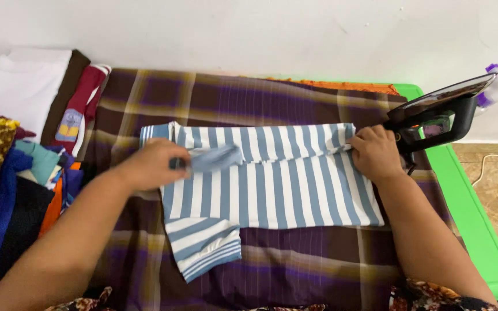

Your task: Iron a striped polo shirt and fold it before placing it on a stack of laundry.

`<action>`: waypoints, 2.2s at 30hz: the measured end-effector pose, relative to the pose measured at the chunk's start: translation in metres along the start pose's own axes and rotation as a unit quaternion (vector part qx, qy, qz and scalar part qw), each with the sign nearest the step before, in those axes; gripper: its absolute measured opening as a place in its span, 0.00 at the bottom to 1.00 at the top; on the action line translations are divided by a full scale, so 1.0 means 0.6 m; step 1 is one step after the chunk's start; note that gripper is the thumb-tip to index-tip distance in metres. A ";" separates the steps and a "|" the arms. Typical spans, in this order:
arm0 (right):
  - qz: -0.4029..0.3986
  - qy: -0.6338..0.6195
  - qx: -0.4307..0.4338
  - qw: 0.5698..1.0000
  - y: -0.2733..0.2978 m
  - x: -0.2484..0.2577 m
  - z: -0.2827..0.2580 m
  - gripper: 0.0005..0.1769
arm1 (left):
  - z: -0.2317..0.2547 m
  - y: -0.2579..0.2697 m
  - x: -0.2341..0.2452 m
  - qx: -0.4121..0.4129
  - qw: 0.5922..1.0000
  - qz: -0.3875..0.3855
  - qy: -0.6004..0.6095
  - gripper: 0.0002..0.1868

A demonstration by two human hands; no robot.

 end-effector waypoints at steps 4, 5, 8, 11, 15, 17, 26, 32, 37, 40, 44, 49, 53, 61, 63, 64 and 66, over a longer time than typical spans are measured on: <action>0.050 -0.011 0.016 0.999 0.011 0.053 -0.022 0.12 | 0.024 0.029 -0.057 -0.104 0.985 0.013 -0.136 0.22; 0.050 -0.012 0.018 0.999 0.015 0.054 -0.022 0.12 | 0.025 0.031 -0.061 -0.102 0.985 0.015 -0.136 0.22; 0.078 -0.093 0.035 0.992 0.022 0.060 -0.017 0.09 | 0.034 0.033 -0.059 -0.172 0.968 0.048 -0.175 0.15; 0.084 -0.126 0.030 0.988 0.022 0.062 -0.019 0.09 | -0.019 0.025 -0.044 -0.128 0.976 0.081 -0.155 0.15; -0.064 -0.066 0.019 0.996 0.015 0.016 -0.028 0.13 | -0.087 0.021 -0.027 -0.100 0.990 0.096 0.034 0.16; -0.065 -0.072 0.010 0.995 0.011 0.015 -0.030 0.16 | -0.085 0.015 -0.001 -0.048 0.985 0.137 0.094 0.17; 0.056 -0.389 -0.292 0.872 0.003 -0.087 0.100 0.09 | -0.060 -0.058 0.037 0.209 0.957 0.195 -0.046 0.41; 0.045 -0.341 -0.276 0.898 -0.033 -0.061 0.037 0.17 | -0.116 -0.070 0.033 0.230 0.949 0.215 0.022 0.33; 0.015 -0.311 -0.277 0.909 -0.032 -0.036 0.025 0.16 | -0.172 -0.076 0.018 0.153 0.882 0.287 0.340 0.23; 0.050 -0.347 -0.270 0.897 -0.023 -0.079 0.057 0.12 | -0.191 -0.083 0.009 0.113 0.871 0.305 0.369 0.22; 0.036 -0.367 -0.308 0.877 -0.016 -0.067 0.057 0.10 | -0.162 -0.068 0.020 0.085 0.889 0.346 0.287 0.21; 0.088 -0.162 -0.107 0.977 -0.029 0.026 -0.043 0.15 | 0.018 -0.021 0.031 -0.055 0.887 0.405 -0.213 0.28; -0.084 -0.185 -0.021 0.979 -0.036 -0.007 -0.121 0.27 | -0.015 -0.084 -0.076 -0.083 0.956 0.207 -0.188 0.21; -0.315 -0.058 -0.088 0.943 0.020 -0.064 -0.010 0.45 | 0.045 -0.026 -0.065 0.139 0.929 -0.151 -0.309 0.56; -0.316 -0.053 -0.095 0.943 0.031 -0.004 -0.019 0.40 | 0.086 0.001 -0.066 0.097 0.933 -0.156 -0.308 0.54; -0.317 -0.046 -0.100 0.942 0.032 0.026 -0.021 0.35 | 0.111 0.011 -0.066 0.056 0.937 -0.160 -0.306 0.52; -0.362 -0.114 -0.097 0.920 0.036 0.111 -0.073 0.28 | 0.196 0.059 -0.074 0.051 0.940 -0.214 -0.261 0.43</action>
Point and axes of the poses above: each hand's wrist, its own y-axis away from the middle knuckle, its own x-axis out of the back of the hand, z = x × y, the point moved 7 cm from there along -y, towards the middle knuckle, and after that the axes turned 6 degrees about -x, right-handed, at the moved point
